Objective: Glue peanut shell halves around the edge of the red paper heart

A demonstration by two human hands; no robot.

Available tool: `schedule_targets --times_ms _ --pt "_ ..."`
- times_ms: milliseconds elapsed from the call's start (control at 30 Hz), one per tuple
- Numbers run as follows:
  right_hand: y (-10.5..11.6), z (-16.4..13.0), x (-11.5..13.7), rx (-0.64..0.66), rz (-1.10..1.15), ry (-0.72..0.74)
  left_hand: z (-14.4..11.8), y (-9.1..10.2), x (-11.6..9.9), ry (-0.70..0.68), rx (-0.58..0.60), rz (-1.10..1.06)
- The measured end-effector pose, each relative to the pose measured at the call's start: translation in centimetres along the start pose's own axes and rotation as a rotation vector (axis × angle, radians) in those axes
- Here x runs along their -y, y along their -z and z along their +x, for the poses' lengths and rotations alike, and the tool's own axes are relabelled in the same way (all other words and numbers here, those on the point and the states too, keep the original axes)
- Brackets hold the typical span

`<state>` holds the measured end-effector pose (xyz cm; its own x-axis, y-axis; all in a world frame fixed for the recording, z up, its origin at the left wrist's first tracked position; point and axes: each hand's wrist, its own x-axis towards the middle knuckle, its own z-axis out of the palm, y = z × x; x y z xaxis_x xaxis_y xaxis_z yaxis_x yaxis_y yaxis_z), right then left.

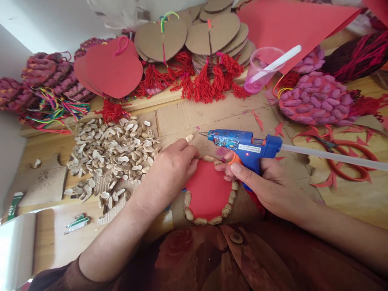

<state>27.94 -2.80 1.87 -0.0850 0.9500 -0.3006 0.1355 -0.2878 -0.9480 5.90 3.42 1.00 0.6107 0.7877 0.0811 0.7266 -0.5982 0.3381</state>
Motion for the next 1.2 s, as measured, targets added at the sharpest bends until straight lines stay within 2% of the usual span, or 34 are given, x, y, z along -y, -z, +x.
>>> schedule_targets --times_ms 733,867,1033,1200 --pt "0.1 0.1 0.3 0.000 -0.080 0.008 0.2 0.0 -0.3 0.031 0.010 0.032" --pt "0.1 0.1 0.1 0.002 -0.031 -0.011 0.2 0.0 -0.5 0.045 0.003 0.061" --pt "0.0 0.2 -0.6 0.015 0.103 -0.039 -0.7 0.2 -0.3 0.073 -0.067 -0.064" --pt "-0.2 0.2 -1.2 0.027 0.184 -0.054 -1.8 -0.1 0.0 0.186 -0.157 -0.214"
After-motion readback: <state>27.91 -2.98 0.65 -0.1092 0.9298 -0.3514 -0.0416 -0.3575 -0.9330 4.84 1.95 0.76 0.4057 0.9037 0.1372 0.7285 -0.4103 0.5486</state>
